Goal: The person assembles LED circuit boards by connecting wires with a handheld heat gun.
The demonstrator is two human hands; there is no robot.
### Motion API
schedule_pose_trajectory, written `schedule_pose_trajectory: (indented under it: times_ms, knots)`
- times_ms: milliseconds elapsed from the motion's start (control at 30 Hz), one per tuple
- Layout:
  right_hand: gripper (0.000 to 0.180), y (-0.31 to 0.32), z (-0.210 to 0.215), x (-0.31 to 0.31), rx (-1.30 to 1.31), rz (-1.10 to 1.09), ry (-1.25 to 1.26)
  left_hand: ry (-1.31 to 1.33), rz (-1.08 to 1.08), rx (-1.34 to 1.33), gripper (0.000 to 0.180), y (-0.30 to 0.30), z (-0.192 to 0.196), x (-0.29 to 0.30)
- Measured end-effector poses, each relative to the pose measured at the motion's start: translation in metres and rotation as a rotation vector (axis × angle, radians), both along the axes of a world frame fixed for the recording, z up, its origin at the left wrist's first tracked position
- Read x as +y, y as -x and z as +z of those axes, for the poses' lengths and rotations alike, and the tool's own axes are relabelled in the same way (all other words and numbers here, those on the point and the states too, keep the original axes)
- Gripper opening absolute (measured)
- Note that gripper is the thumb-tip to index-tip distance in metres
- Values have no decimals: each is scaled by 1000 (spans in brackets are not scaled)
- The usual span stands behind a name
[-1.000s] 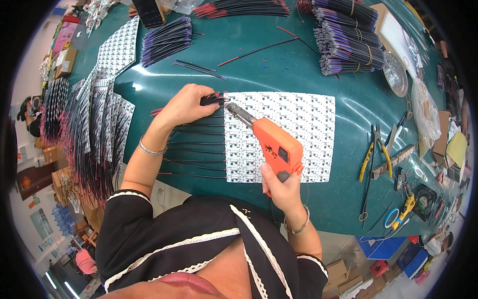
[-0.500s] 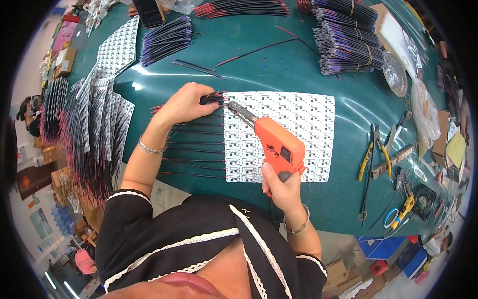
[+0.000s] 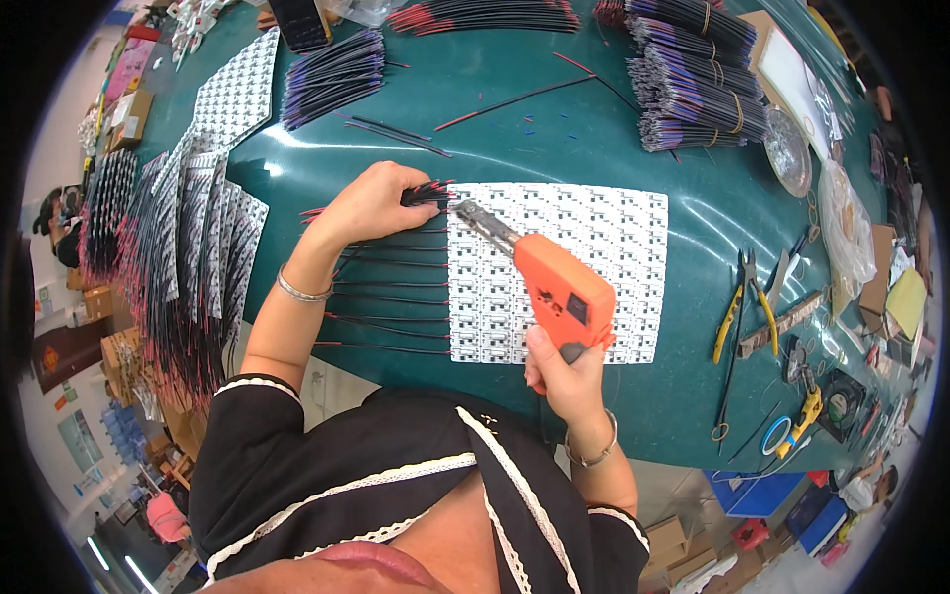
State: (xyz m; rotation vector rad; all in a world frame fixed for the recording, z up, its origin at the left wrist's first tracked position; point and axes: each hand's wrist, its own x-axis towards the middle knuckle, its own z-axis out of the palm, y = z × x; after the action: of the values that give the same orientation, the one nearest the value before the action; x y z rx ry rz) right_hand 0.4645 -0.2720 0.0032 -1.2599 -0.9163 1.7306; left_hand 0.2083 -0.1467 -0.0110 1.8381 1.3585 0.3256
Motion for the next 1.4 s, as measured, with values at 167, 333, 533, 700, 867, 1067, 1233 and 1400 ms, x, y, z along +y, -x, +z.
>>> schedule_pose_trajectory:
  times_ms: [167,333,533,700,867,1067,1233,1400]
  knots:
    - [31,-3,11,16,58,-76,-49,12,-14,30,19,-1,5,0]
    - [37,2,10,35,130,-72,-112,-17,-4,8,18,0,3,-3]
    - [39,5,-1,37,214,-100,-52,40,75,-98,18,8,-5,-7]
    - [38,-1,-1,37,221,-101,-45,-192,159,-94,16,9,-8,-10]
    - [33,2,1,32,160,-78,-69,-136,279,-117,17,2,6,-9]
    - [25,4,-5,25,43,-32,-76,-86,293,-62,19,-2,6,-9]
    - [22,8,-2,24,2,-27,-42,-51,293,-51,20,-4,0,-10]
    - [17,7,-7,23,41,-20,-25,-19,297,-39,19,-6,1,-9]
